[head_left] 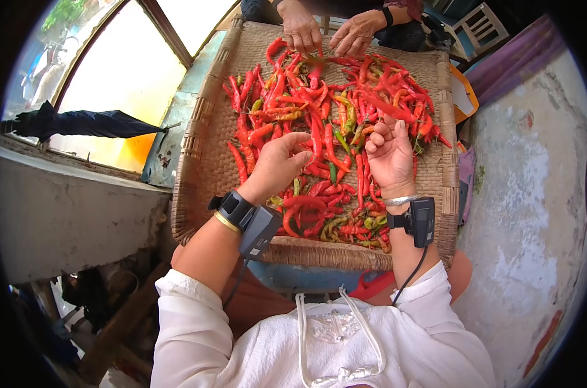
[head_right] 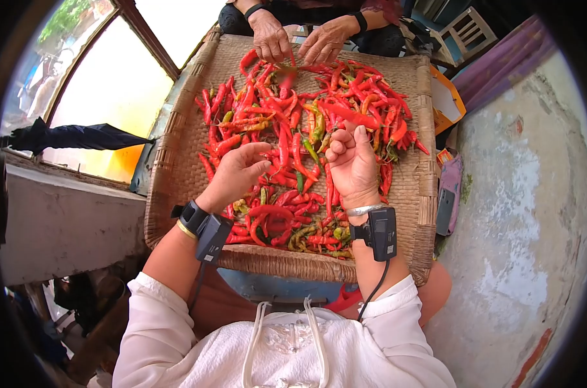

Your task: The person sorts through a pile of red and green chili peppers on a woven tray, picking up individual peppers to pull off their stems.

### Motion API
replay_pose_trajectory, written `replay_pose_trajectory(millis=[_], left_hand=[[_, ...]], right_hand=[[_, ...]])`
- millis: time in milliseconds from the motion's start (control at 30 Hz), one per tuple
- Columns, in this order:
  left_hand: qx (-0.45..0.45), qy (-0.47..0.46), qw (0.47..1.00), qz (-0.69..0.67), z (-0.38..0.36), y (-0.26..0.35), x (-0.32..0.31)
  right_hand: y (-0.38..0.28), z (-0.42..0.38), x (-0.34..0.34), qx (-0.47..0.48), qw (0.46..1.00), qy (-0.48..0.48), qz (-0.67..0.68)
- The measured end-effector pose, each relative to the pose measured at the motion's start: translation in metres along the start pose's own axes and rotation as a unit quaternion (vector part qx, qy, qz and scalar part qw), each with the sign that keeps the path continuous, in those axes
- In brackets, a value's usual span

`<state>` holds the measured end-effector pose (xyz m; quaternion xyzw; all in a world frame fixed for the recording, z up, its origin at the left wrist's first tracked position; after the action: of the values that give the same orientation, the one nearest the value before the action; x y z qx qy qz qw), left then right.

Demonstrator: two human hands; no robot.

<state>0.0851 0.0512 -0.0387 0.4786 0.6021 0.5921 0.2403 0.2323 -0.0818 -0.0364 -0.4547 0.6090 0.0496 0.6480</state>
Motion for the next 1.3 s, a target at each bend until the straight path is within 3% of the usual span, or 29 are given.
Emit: replay_pose_trajectory(millis=[67,100,167,200,267,300,367,400,467,500,533,633,733,833,867,933,1000,1067,1167,1233,1267,1300], left_hand=[[0.003,0.016,0.999,-0.028,0.001,-0.002,0.004],[0.017,0.013,1.0,-0.017,0.001,0.0,0.006],[0.033,0.012,0.999,-0.003,0.0,-0.003,0.006],[0.014,0.007,1.0,0.014,0.0,-0.001,0.005],[0.001,0.0,1.0,0.031,-0.007,-0.002,0.001],[0.005,-0.031,0.998,0.054,-0.008,-0.004,-0.004],[0.005,-0.06,0.995,0.077,-0.008,-0.001,-0.009],[0.008,-0.066,0.995,0.068,-0.008,0.002,-0.01],[0.017,-0.077,0.996,0.048,-0.01,0.004,-0.012],[0.018,-0.077,0.996,0.048,-0.011,0.002,-0.011],[-0.007,-0.093,0.994,0.059,-0.012,0.005,-0.015],[-0.062,-0.124,0.987,0.084,-0.007,0.018,-0.016],[0.001,-0.092,0.994,0.059,-0.006,0.014,-0.005],[0.01,0.021,1.0,0.004,-0.001,0.016,0.024],[0.007,0.047,0.999,-0.022,0.004,0.007,0.034],[-0.054,0.114,0.991,0.039,0.009,0.007,0.059],[-0.033,0.14,0.971,0.193,0.012,0.006,0.075],[-0.086,0.152,0.94,0.294,0.013,0.008,0.079],[-0.144,0.149,0.894,0.398,0.007,0.01,0.064],[-0.106,0.114,0.896,0.416,0.008,0.002,0.058],[-0.071,0.083,0.895,0.432,0.01,-0.006,0.054],[-0.086,0.081,0.883,0.454,0.01,-0.005,0.053]], right_hand=[[0.021,-0.009,-0.005,-0.056,0.983,-0.051,-0.167],[0.045,-0.015,0.0,-0.115,0.935,-0.098,-0.321],[0.085,-0.041,-0.023,-0.102,0.728,-0.288,-0.614],[0.094,-0.052,-0.04,0.021,0.552,-0.366,-0.749],[0.11,-0.068,-0.037,-0.006,0.431,-0.367,-0.825],[0.112,-0.069,-0.036,-0.006,0.432,-0.367,-0.824],[0.122,-0.068,-0.026,-0.015,0.37,-0.383,-0.846],[0.12,-0.065,-0.024,-0.014,0.369,-0.383,-0.846],[0.098,-0.048,-0.015,-0.065,0.578,-0.299,-0.756],[0.086,-0.044,-0.019,-0.097,0.624,-0.264,-0.729],[0.082,-0.041,-0.015,-0.096,0.624,-0.263,-0.729],[0.079,-0.033,-0.009,-0.182,0.749,-0.233,-0.594],[0.071,-0.038,-0.018,-0.235,0.758,-0.225,-0.565],[0.043,-0.027,-0.015,-0.209,0.784,-0.168,-0.56],[0.029,-0.016,-0.013,-0.152,0.812,-0.161,-0.54],[-0.002,0.002,0.003,-0.087,0.903,-0.071,-0.415],[-0.025,0.006,0.009,0.022,0.988,0.008,-0.151],[-0.021,0.005,0.019,0.007,0.991,0.054,-0.124],[0.029,-0.004,0.02,-0.12,0.954,-0.002,-0.275],[0.06,-0.014,0.001,-0.11,0.847,-0.092,-0.512],[0.06,-0.019,-0.028,0.074,0.707,-0.2,-0.674],[0.074,-0.022,-0.029,0.079,0.693,-0.215,-0.684]])
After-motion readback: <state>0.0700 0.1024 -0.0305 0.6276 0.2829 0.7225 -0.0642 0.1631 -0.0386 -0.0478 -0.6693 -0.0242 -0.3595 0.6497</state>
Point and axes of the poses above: each hand's wrist, its own z-axis towards the middle knuckle, its own x-axis out of the back of the hand, y = z × x, the point moved 9 cm from there along z, towards the middle knuckle
